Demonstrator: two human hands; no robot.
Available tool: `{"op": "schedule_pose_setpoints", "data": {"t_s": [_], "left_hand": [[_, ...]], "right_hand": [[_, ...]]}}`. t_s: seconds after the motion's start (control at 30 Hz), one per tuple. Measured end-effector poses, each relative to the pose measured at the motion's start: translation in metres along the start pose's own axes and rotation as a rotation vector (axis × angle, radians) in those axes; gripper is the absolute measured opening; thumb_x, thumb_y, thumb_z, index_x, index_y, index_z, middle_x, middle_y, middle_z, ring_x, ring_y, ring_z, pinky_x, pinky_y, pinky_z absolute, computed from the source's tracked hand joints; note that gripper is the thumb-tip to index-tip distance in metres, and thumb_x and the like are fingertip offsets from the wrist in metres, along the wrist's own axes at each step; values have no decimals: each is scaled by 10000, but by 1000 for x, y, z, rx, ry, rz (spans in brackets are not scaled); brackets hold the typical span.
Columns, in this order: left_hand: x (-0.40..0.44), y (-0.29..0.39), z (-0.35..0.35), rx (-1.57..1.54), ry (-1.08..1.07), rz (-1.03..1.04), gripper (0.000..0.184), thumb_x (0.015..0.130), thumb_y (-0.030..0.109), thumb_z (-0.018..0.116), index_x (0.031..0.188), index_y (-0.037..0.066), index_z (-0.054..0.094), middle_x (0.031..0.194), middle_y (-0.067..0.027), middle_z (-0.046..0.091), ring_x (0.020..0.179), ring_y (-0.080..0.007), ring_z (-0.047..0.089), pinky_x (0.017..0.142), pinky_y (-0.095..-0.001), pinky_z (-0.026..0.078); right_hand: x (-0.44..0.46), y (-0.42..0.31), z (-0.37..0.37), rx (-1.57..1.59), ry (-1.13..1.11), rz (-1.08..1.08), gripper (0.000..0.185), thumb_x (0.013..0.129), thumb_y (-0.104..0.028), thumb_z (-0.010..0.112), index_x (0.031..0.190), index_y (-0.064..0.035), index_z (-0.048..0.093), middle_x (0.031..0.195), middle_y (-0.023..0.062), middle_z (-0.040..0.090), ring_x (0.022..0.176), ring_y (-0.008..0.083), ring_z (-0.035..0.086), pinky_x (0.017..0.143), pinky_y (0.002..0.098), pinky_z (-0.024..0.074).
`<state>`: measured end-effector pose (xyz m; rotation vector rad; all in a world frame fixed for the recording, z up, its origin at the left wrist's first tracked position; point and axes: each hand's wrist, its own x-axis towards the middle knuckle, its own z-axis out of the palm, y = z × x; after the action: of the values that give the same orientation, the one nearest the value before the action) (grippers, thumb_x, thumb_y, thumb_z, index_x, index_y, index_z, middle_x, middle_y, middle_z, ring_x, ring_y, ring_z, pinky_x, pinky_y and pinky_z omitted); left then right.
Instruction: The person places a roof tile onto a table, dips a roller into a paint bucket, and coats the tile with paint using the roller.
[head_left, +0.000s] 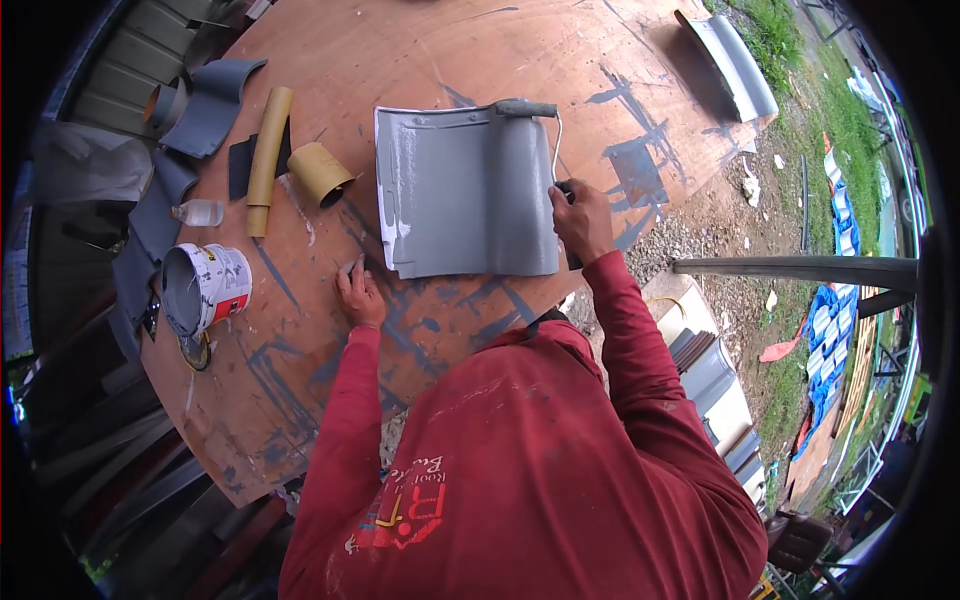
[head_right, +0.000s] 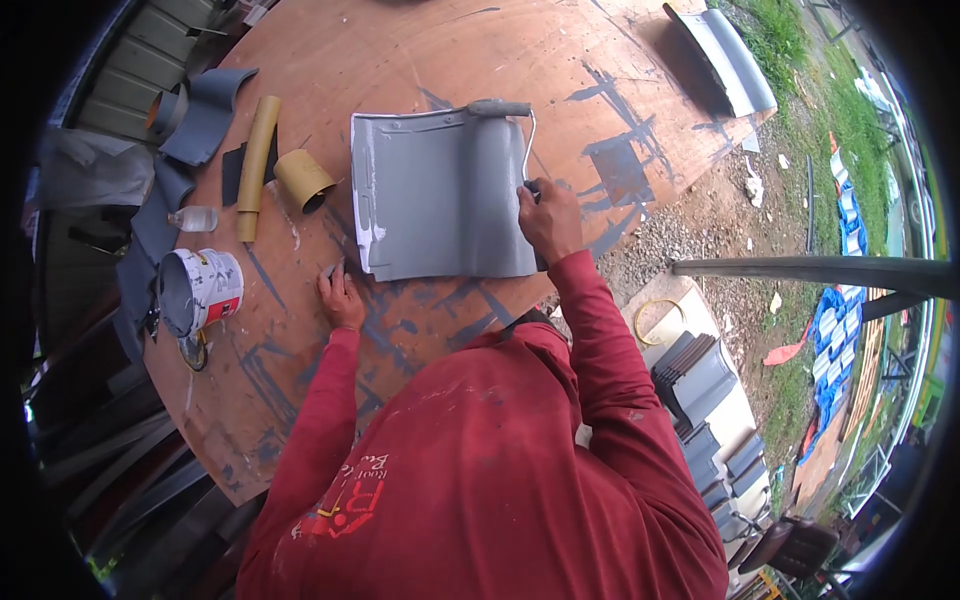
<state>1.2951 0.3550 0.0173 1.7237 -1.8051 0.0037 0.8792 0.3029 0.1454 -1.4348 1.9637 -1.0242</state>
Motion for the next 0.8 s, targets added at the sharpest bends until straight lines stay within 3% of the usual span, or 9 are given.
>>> {"op": "schedule_pose_setpoints", "data": {"t_s": [0.1,0.2,0.23,0.37,0.47,0.7,0.8], "left_hand": [[2,-2,2,33,3,27,367,974,116,617,1333,95,694,1190,-160,618,1099,-385,587,991,-507,467],[3,1,2,-1,-23,-27,358,997,124,593,1339,78,691,1208,-197,615,1135,-415,576,997,-512,463],[4,3,2,13,-23,-42,359,987,124,595,1330,82,692,1213,-198,610,1135,-418,575,998,-515,464],[7,5,0,50,-36,-46,371,955,124,610,1318,97,684,1226,-191,599,1139,-422,571,1010,-524,461],[8,4,0,74,-20,-12,393,930,92,619,1319,86,676,1206,-178,596,1121,-409,571,985,-516,471],[7,5,-1,47,-7,-52,405,917,87,622,1317,106,681,1196,-150,599,1109,-391,577,977,-511,485],[6,6,-2,35,6,-70,419,901,76,628,1314,113,684,1188,-144,599,1098,-392,579,970,-507,488]], "right_hand": [[-31,16,-18,-133,-50,-117,218,942,-185,728,957,32,712,778,273,697,764,451,713,673,483,545],[-97,14,-59,-52,-265,-2,148,949,-115,733,973,29,707,785,219,713,703,344,726,633,402,535],[-112,17,-75,-49,-375,162,140,953,-96,724,1013,31,717,836,210,734,730,326,737,650,390,545],[-110,20,-135,-183,-439,-12,185,924,-71,728,1074,33,758,992,232,768,888,359,763,779,403,578],[-55,-8,-153,-248,-561,-215,171,918,-72,722,1063,8,764,983,213,765,876,374,751,759,417,578],[46,-29,-54,-570,-860,-594,129,921,-175,727,979,-68,772,874,199,729,789,416,706,706,490,551],[45,-39,5,-338,-819,-644,127,925,-175,727,971,-62,761,852,193,718,778,420,697,697,497,545]]}}
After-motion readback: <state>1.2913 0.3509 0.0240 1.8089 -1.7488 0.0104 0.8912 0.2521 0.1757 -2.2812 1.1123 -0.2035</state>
